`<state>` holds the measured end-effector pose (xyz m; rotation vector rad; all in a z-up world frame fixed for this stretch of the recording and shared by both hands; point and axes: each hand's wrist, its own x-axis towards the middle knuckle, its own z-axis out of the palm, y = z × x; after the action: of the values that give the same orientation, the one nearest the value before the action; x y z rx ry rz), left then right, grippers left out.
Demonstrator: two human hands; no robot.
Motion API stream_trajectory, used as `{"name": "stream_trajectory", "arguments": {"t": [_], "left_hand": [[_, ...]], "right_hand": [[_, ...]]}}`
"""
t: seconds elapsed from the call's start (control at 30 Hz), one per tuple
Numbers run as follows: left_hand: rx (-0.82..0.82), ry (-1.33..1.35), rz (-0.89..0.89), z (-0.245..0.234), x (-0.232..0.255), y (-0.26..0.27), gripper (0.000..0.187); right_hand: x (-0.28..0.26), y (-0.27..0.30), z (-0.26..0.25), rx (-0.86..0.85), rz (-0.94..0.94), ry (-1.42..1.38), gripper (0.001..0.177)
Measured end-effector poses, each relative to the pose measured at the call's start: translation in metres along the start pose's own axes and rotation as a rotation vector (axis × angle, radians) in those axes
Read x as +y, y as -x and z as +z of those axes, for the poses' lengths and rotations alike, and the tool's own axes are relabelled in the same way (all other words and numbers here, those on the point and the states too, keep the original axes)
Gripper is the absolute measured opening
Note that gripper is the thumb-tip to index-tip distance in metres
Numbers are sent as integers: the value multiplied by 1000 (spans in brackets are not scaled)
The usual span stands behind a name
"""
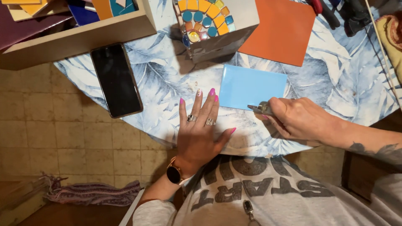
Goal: Cutting small mosaic tiles from strips of material using nippers
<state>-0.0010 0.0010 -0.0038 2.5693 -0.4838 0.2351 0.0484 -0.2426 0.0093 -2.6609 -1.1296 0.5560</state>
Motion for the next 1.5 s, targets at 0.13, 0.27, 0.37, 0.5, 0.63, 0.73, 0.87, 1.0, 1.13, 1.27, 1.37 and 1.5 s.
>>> {"name": "stream_trajectory", "arguments": {"t": [0.13,0.27,0.37,0.5,0.63,0.73,0.87,1.0,1.13,1.27,1.37,1.5], "left_hand": [[17,10,-3,1,0,0,61],[40,34,-6,2,0,2,58],[54,24,8,0,0,2,59],[63,10,17,-2,0,1,59],[60,-20,15,-1,-1,3,61],[13,-37,4,-2,-2,2,62],[-17,44,-16,-2,-4,3,63],[3,55,0,-3,-4,3,64],[16,48,2,-1,-5,3,64],[36,42,9,-1,-5,3,65],[42,39,12,-2,-6,2,65],[33,42,18,-4,-6,2,67]], "right_hand": [[-3,-4,-4,-4,-17,8,20],[-6,-7,-4,-32,18,12,24],[-11,-11,-8,-30,19,15,25],[-22,-17,-17,-62,79,8,28],[-22,-18,-16,-70,64,-15,27],[-21,-19,-14,-64,61,-19,28],[-19,-21,-9,-72,58,16,26],[-24,-25,-13,-103,100,2,22],[-28,-29,-15,-71,56,35,25],[-32,-33,-18,-103,112,8,28],[-31,-36,-16,-99,97,12,27],[-29,-37,-10,-32,31,-16,26]]}}
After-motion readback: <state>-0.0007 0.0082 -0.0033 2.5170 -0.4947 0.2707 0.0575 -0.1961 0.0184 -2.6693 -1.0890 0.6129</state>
